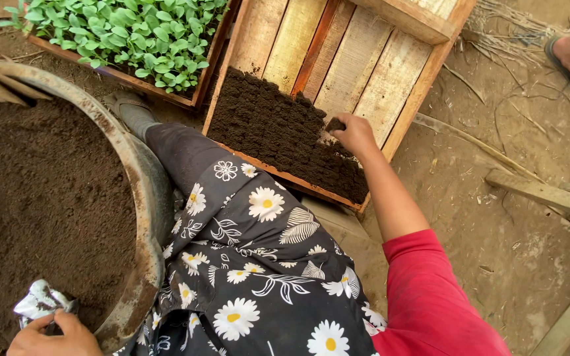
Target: The person scoops soil from a large basin and fills small white seed pouches by hand. They then place the filled pouches into a wooden crate next to the basin.
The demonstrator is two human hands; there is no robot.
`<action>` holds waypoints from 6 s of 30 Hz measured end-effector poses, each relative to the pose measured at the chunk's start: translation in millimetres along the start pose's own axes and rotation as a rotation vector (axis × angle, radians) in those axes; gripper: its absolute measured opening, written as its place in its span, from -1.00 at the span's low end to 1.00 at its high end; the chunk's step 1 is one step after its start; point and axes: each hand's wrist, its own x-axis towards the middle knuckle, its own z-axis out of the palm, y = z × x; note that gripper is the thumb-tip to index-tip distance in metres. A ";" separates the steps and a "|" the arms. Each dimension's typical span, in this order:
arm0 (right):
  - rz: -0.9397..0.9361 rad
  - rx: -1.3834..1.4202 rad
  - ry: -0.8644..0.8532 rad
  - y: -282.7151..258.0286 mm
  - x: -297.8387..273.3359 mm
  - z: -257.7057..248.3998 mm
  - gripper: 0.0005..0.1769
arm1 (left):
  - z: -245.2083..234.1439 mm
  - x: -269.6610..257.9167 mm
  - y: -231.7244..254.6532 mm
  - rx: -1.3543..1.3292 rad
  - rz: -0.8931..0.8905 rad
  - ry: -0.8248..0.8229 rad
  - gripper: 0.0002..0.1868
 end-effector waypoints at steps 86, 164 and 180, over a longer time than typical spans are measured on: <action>-0.792 0.156 -1.097 -230.4 -209.1 242.1 -0.79 | -42.1 41.1 32.9 -2.390 -0.781 -0.588 -0.62; -1.280 -0.443 -0.873 -278.9 -259.8 206.1 -0.62 | -36.0 53.8 46.9 -2.562 -1.111 -0.360 -0.69; -1.261 -0.712 -1.047 -288.0 -280.8 185.9 -0.36 | -38.1 50.1 45.2 -2.856 -1.020 -0.921 -0.45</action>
